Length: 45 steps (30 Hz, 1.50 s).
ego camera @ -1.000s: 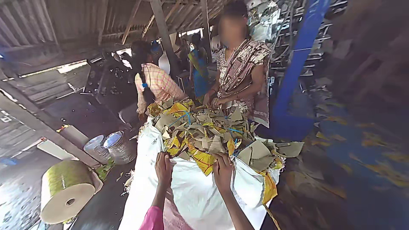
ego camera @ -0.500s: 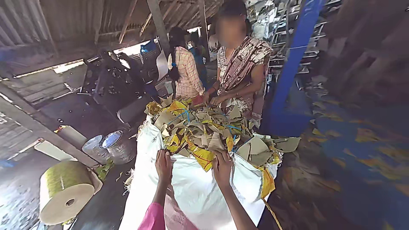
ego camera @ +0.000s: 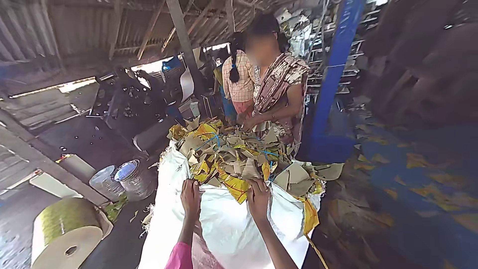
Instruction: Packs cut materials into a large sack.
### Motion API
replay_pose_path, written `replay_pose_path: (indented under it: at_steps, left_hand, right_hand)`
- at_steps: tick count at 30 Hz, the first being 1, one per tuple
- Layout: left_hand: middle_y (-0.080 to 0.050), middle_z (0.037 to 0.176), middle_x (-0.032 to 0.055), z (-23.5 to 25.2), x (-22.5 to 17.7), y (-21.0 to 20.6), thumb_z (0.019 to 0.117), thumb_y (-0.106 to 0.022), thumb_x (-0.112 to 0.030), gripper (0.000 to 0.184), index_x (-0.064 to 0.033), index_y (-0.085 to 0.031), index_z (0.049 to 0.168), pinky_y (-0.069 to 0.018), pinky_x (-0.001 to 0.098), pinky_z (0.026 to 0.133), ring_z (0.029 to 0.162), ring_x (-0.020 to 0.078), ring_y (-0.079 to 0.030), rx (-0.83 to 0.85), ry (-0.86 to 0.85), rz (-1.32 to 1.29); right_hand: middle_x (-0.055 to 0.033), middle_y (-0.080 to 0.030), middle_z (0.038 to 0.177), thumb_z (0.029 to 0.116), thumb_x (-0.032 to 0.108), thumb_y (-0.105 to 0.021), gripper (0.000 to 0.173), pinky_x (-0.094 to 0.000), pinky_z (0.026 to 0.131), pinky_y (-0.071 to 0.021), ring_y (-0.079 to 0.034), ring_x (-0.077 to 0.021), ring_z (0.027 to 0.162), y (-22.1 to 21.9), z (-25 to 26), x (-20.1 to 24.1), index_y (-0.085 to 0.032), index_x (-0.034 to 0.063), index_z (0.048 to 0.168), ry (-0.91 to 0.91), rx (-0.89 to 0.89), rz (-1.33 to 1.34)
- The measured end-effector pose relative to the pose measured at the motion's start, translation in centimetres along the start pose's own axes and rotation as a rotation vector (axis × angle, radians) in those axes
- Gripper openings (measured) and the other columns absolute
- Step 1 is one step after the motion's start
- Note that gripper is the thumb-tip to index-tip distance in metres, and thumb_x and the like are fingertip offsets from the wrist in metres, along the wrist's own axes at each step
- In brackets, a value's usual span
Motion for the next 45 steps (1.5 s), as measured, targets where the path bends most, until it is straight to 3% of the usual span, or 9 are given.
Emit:
replay_pose_path:
  at_steps: [17, 23, 45]
  left_hand:
    - [-0.065, 0.092, 0.0266, 0.01, -0.08, -0.04, 0.0989, -0.045, -0.013, 0.034, 0.0130, -0.065, 0.091, -0.0516, 0.0514, 0.079, 0.088, 0.0394, -0.065, -0.002, -0.007, -0.024]
    - [-0.065, 0.091, 0.0244, -0.16, 0.08, 0.05, 0.0994, -0.045, -0.014, 0.034, 0.0116, -0.064, 0.090, -0.0518, 0.0478, 0.078, 0.086, 0.0353, -0.065, -0.012, -0.016, -0.039]
    - [-0.065, 0.092, 0.0268, 0.11, 0.29, -0.03, 0.0996, -0.042, -0.013, 0.035, 0.0132, -0.064, 0.092, -0.0513, 0.0511, 0.081, 0.088, 0.0392, -0.065, 0.012, -0.006, -0.046]
  right_hand:
    - [-0.0221, -0.072, 0.108, 0.0906, 0.012, -0.047, 0.033, -0.0631, 0.083, -0.0477, -0.067, -0.0453, 0.101, 0.14, 0.10, 0.06, -0.076, -0.0021, 0.100, 0.015, 0.009, -0.002]
    - [-0.0228, -0.072, 0.108, 0.0910, 0.012, -0.046, 0.034, -0.0640, 0.084, -0.0467, -0.067, -0.0462, 0.102, 0.24, -0.04, 0.20, -0.076, -0.0028, 0.100, 0.019, 0.004, -0.013]
    - [-0.0226, -0.073, 0.108, 0.0905, 0.010, -0.048, 0.033, -0.0639, 0.084, -0.0479, -0.068, -0.0453, 0.101, 0.18, 0.16, 0.42, -0.076, -0.0026, 0.100, 0.015, -0.009, -0.001]
Point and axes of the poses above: each hand's wrist, its own z-axis towards the middle knuckle, its own y-axis out of the back of the hand, x = y × z, the point moved 8 cm from there along z, towards the middle knuckle
